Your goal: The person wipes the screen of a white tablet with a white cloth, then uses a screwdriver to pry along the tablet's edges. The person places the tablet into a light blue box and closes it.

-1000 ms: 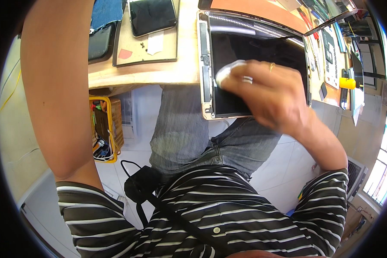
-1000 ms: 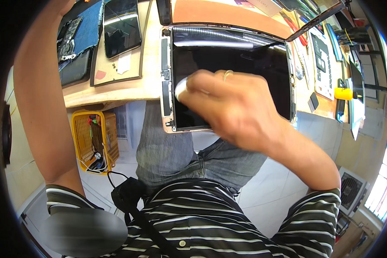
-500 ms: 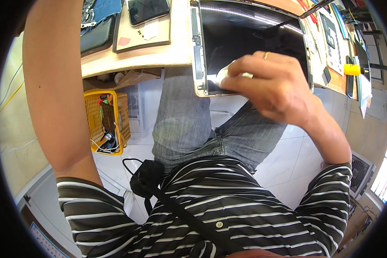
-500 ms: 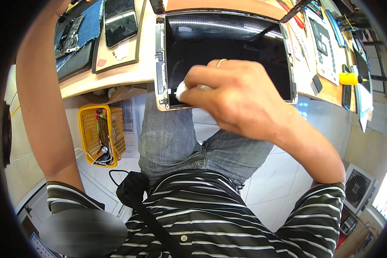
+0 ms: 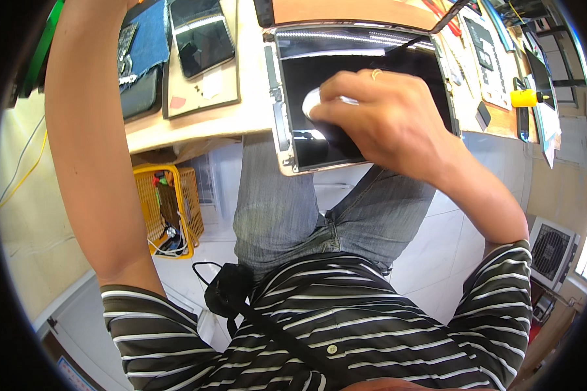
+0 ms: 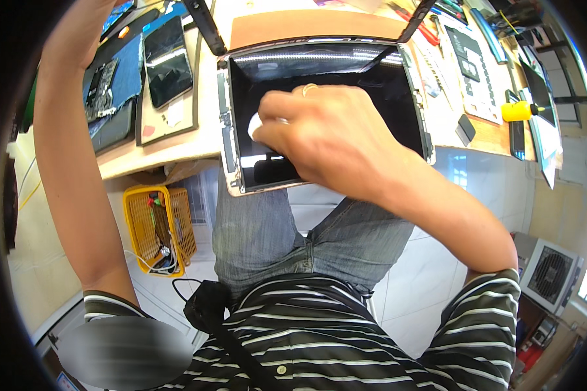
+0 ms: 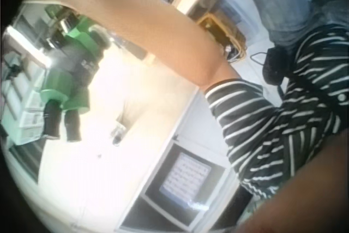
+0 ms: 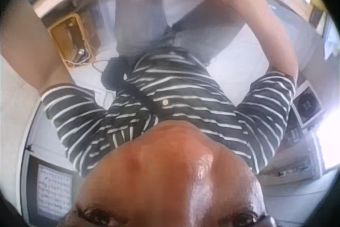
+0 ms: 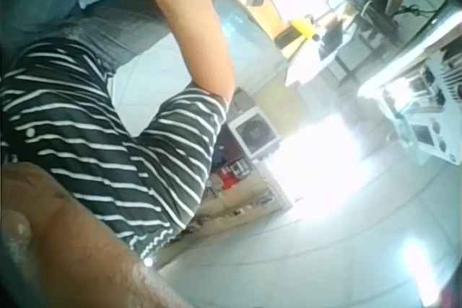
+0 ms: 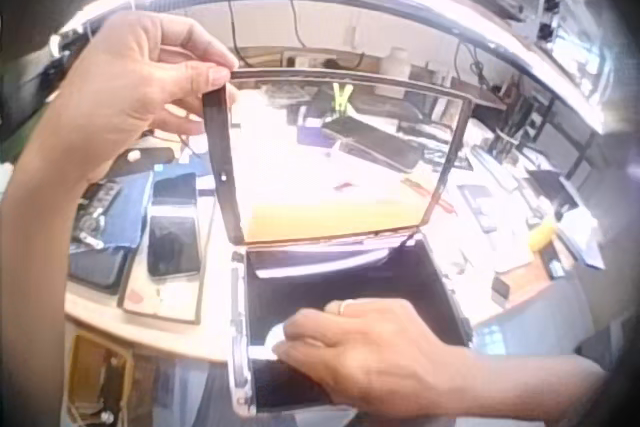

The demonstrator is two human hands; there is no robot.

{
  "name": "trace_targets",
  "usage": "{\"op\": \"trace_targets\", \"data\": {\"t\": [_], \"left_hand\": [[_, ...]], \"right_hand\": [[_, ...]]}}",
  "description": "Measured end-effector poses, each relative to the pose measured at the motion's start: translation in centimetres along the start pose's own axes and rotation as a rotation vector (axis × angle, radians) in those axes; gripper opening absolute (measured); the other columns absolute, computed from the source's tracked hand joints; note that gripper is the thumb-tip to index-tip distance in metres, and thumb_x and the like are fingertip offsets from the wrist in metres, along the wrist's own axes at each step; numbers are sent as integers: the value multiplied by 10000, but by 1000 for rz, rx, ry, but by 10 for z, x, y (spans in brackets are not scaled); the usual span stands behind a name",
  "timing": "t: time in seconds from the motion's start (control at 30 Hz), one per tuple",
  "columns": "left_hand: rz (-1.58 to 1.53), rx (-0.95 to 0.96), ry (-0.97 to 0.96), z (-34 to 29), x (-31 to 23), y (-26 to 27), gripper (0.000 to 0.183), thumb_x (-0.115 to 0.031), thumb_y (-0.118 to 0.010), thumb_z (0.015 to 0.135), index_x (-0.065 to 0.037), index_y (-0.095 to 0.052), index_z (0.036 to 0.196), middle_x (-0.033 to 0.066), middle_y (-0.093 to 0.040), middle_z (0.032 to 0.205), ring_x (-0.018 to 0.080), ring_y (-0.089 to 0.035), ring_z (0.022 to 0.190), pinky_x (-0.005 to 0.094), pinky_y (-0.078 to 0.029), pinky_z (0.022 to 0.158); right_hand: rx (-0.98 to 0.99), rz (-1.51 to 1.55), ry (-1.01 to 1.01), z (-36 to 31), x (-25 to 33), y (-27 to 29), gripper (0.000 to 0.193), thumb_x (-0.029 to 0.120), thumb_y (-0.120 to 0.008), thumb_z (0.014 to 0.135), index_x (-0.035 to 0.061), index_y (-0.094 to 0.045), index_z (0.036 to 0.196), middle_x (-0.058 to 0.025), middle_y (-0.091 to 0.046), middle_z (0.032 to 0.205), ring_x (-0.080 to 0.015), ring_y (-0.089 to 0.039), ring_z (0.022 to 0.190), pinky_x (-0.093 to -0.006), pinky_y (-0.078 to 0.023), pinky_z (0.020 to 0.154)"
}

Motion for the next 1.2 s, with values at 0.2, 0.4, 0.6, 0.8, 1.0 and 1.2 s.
{"op": "trace_targets", "data": {"t": [0.2, 0.4, 0.6, 0.8, 1.0, 1.2], "left_hand": [[-52, 28, 27, 4, -1, -1, 109, -97, -686, 975, -1, -699, 1024, 77, -751, 885, 102, -717, 737, 219, -587, 617], [81, -38, -8, -4, -5, -3, 112, -95, -683, 974, 4, -703, 1020, 77, -749, 878, 100, -716, 733, 223, -590, 620], [-53, -25, 61, 1, 5, -1, 109, -92, -667, 981, 7, -692, 1021, 84, -748, 883, 109, -725, 734, 233, -598, 629], [-59, 18, 113, 2, 11, 0, 151, -134, -656, 993, -10, -689, 1072, 85, -751, 939, 115, -724, 798, 246, -589, 703], [-34, 84, 132, 3, 22, 2, 205, -186, -648, 1006, -29, -688, 1132, 84, -753, 1003, 119, -722, 871, 259, -577, 790], [-21, 145, 171, 7, 37, 6, 261, -237, -639, 1019, -48, -688, 1192, 83, -756, 1066, 124, -719, 944, 272, -565, 877]], "right_hand": [[-52, -130, -135, 25, -61, -1, 182, 38, -673, 854, 80, -774, 999, -47, -724, 1019, -294, -710, 867, -384, -561, 752], [-18, -72, -150, -11, -49, 14, 259, -40, -702, 791, 72, -772, 1014, -62, -718, 987, -292, -707, 829, -359, -558, 720], [93, 36, -84, -50, 5, 23, 321, -35, -722, 684, 83, -773, 978, -53, -713, 975, -238, -680, 755, -335, -542, 654], [-66, -86, -196, -27, -56, 22, 194, -11, -699, 840, 81, -768, 996, -68, -710, 985, -300, -707, 848, -376, -562, 752], [-97, -134, -211, -22, -83, 26, 164, 21, -685, 886, 78, -772, 1013, -65, -708, 989, -308, -702, 859, -377, -548, 764], [94, 49, -124, -66, -10, 31, 340, -33, -723, 675, 86, -782, 988, -62, -707, 960, -283, -698, 787, -371, -567, 711]]}}
Point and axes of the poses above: each hand's wrist, its own z-axis towards the middle knuckle, its own y-axis out of the back of the hand, x = y × z, the point moved 8 cm from there along z, towards the middle knuckle
